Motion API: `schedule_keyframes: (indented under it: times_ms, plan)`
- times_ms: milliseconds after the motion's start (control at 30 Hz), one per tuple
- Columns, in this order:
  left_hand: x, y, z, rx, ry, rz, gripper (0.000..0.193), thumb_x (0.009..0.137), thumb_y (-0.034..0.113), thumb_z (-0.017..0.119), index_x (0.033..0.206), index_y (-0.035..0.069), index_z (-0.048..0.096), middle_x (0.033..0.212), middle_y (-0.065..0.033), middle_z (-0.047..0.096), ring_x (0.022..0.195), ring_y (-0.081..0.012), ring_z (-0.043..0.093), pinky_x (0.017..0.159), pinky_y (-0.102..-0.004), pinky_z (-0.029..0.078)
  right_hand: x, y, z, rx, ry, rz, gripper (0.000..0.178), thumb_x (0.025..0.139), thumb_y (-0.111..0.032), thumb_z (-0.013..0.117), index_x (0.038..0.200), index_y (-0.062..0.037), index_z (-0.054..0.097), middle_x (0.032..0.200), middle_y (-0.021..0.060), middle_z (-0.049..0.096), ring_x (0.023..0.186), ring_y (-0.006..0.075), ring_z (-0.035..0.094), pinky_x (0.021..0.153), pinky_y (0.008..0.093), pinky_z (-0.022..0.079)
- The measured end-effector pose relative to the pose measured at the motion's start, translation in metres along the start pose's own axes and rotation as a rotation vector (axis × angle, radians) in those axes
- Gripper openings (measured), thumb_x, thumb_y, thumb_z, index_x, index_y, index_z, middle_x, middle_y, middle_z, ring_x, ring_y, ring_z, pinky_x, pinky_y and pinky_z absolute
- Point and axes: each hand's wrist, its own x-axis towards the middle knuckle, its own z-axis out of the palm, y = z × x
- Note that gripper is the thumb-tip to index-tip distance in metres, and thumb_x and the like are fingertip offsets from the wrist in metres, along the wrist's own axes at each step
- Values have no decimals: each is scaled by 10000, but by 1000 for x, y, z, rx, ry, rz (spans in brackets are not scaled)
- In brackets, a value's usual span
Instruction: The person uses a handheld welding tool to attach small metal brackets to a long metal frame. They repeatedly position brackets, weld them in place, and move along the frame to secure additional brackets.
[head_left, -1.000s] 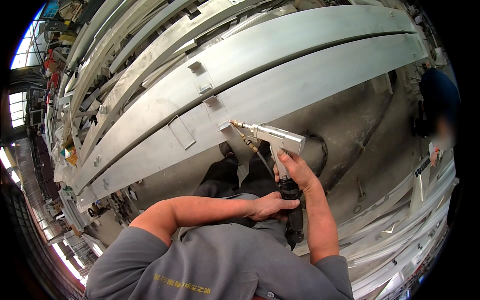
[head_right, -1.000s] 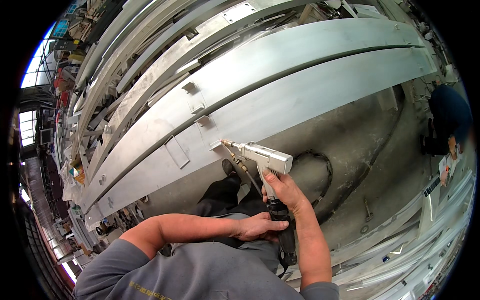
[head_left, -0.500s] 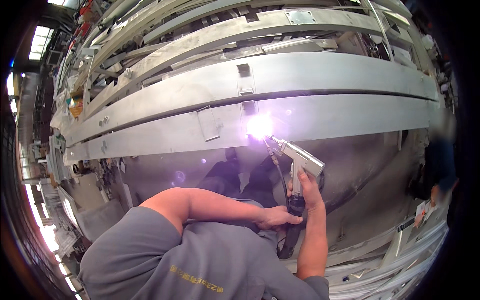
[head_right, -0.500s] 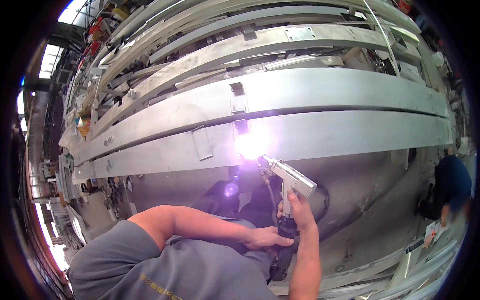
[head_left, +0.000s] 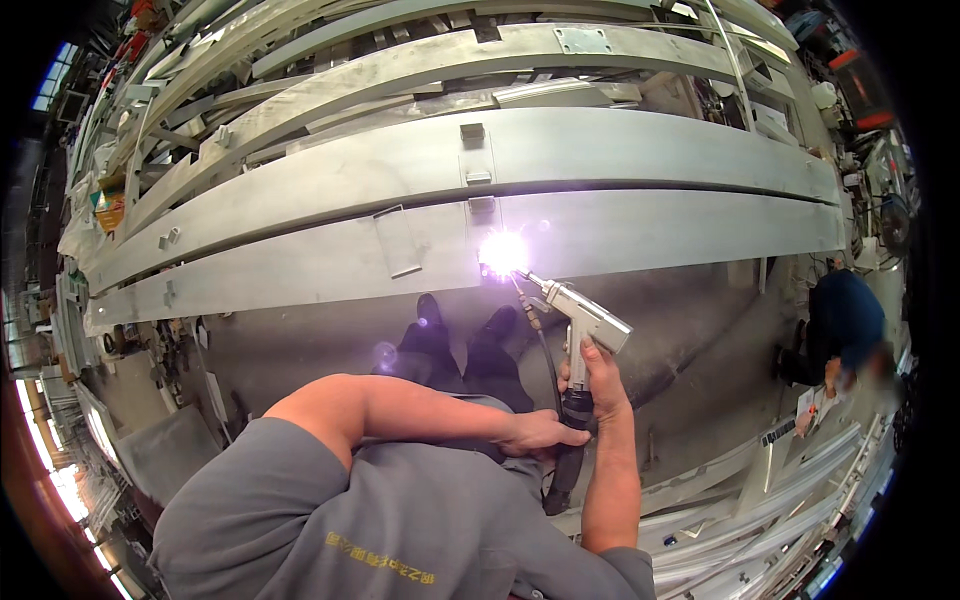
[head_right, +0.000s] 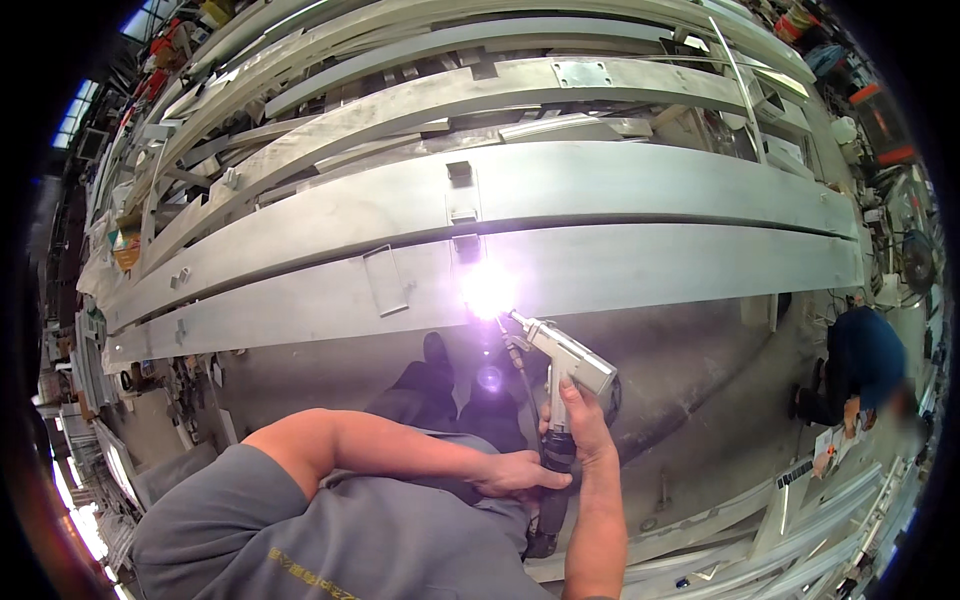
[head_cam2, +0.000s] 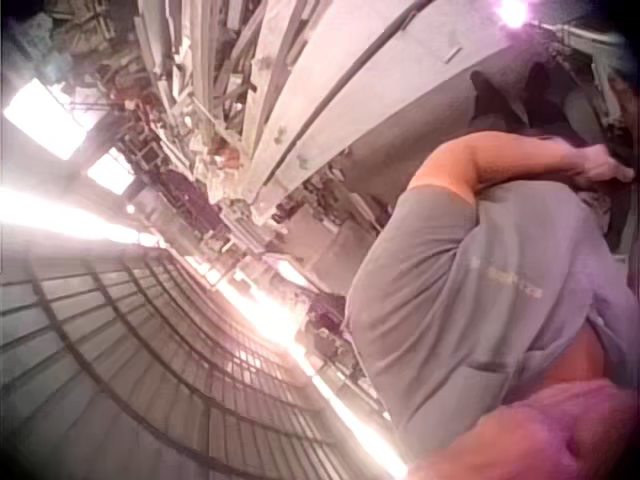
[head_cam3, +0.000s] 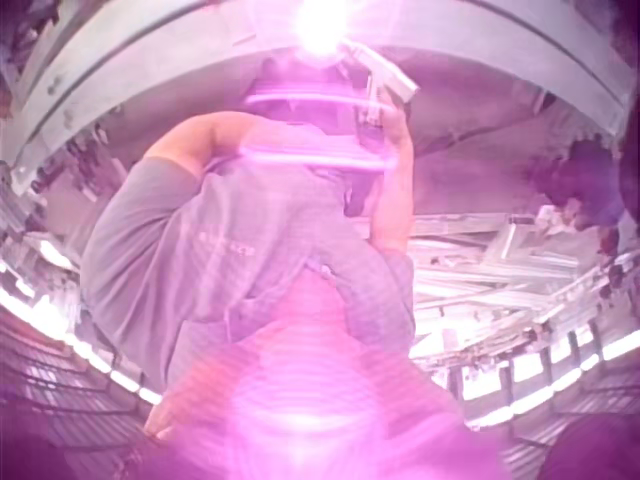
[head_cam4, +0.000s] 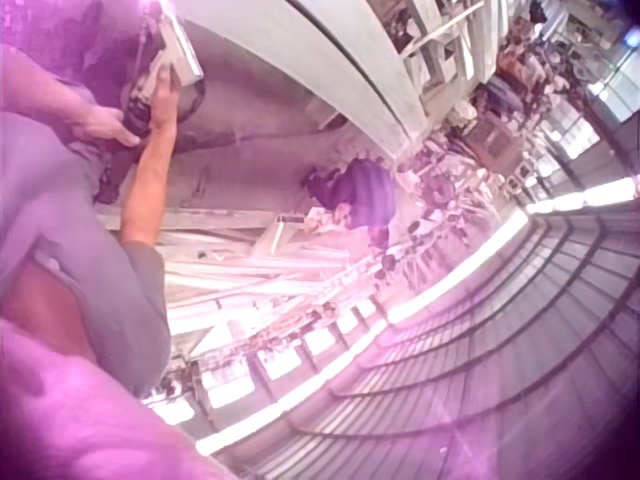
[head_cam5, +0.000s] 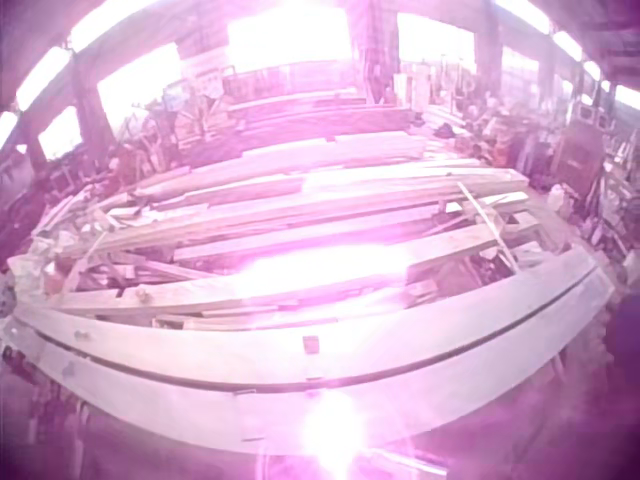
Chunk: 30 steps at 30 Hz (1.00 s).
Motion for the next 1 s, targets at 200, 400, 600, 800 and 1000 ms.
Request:
schedule_keyframes:
  times_ms: [200,400,600,800,1000]
  plan:
    - [-5,-3,1,94,11,-10,367,986,396,645,1080,41,636,984,-47,661,780,-147,617,673,-308,507,-15,3,10,1,40,-100,496,995,-467,593,1182,-8,589,694,97,603,549,178,609,519,292,514]
    - [-10,7,-2,85,55,-35,391,991,380,644,1117,11,619,1021,-80,679,832,-188,668,706,-341,553,-5,-3,11,-1,7,-97,460,1019,-432,562,1180,-3,593,691,90,599,541,178,604,512,293,507]
    - [-1,1,-11,26,66,0,408,994,385,635,1148,9,604,1057,-88,673,899,-207,675,774,-363,577,2,-12,16,-28,3,-36,503,967,-496,633,1136,-23,596,704,68,617,571,145,615,535,281,498]
    - [-3,5,-8,60,51,-3,426,995,422,624,1147,24,606,1046,-77,668,885,-191,659,774,-347,559,4,-14,14,-45,-5,-37,471,979,-483,612,1100,-29,589,692,67,592,541,150,594,510,285,516]
    - [1,5,-9,85,47,-13,431,997,458,610,1140,52,614,1019,-44,660,811,-150,616,709,-311,509,8,-13,9,-44,-43,-56,478,979,-473,618,1133,-23,565,802,56,582,586,144,595,515,293,530]
